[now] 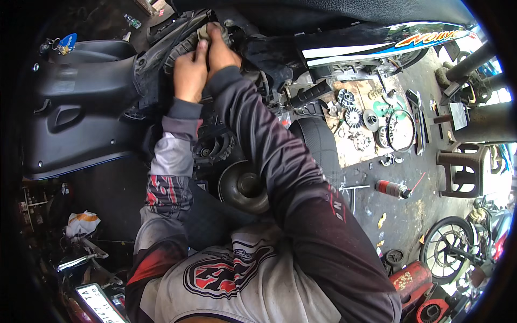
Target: Cleaning and reassembling a motorcycle carburetor before installing it back into the engine area.
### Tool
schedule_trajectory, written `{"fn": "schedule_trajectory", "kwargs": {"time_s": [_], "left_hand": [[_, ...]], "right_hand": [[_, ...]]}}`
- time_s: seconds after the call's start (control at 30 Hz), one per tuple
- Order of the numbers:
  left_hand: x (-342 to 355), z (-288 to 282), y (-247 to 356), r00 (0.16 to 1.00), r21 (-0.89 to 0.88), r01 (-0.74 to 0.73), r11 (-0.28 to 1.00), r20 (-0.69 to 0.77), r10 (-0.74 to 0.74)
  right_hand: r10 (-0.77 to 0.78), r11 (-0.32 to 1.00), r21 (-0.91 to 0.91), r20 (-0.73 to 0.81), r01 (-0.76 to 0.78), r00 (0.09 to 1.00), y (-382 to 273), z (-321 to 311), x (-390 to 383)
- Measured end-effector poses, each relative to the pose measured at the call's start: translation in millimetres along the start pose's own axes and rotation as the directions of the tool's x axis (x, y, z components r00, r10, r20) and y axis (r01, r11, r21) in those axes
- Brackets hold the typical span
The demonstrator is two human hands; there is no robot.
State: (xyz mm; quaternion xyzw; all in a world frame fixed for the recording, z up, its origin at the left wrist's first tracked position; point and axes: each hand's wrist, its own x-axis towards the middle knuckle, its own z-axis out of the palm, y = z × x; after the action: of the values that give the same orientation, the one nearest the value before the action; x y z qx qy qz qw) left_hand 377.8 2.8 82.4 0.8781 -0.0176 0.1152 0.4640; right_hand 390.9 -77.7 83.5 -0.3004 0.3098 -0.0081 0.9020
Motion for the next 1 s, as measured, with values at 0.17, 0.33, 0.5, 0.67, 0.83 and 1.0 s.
{"fn": "schedule_trajectory", "kwargs": {"time_s": [0.17,0.33,0.5,0.67,0.83,1.0], "left_hand": [[7.7,-9.1,14.7,0.998,0.025,0.009,1.000,-0.054,-0.008],[-14.3,19.4,1.7,0.977,-0.045,-0.153,0.987,-0.155,0.144],[9.8,3.9,11.4,0.997,0.143,-0.030,0.989,-0.068,0.040],[10.5,-2.2,12.4,0.996,0.060,0.004,0.998,0.093,-0.010],[12.7,-15.4,-3.0,0.982,-0.346,0.079,0.935,0.191,-0.013],[10.5,-13.0,-20.2,0.957,-0.388,0.183,0.903,0.280,-0.074]], "right_hand": [[0.057,0.993,0.085,0.305,-0.087,0.951,-2.1,8.3,33.1],[-0.116,0.985,0.160,0.380,0.059,0.918,-3.9,-23.2,9.6],[-0.086,0.968,-0.212,0.211,0.132,0.974,-13.0,-8.2,26.4],[-0.374,0.921,0.005,0.291,0.390,0.880,24.0,-49.9,-2.4],[-0.313,0.947,0.059,0.401,0.317,0.861,27.6,-58.8,7.8],[-0.408,0.913,0.136,0.345,0.385,0.845,31.9,-55.6,16.8]]}}
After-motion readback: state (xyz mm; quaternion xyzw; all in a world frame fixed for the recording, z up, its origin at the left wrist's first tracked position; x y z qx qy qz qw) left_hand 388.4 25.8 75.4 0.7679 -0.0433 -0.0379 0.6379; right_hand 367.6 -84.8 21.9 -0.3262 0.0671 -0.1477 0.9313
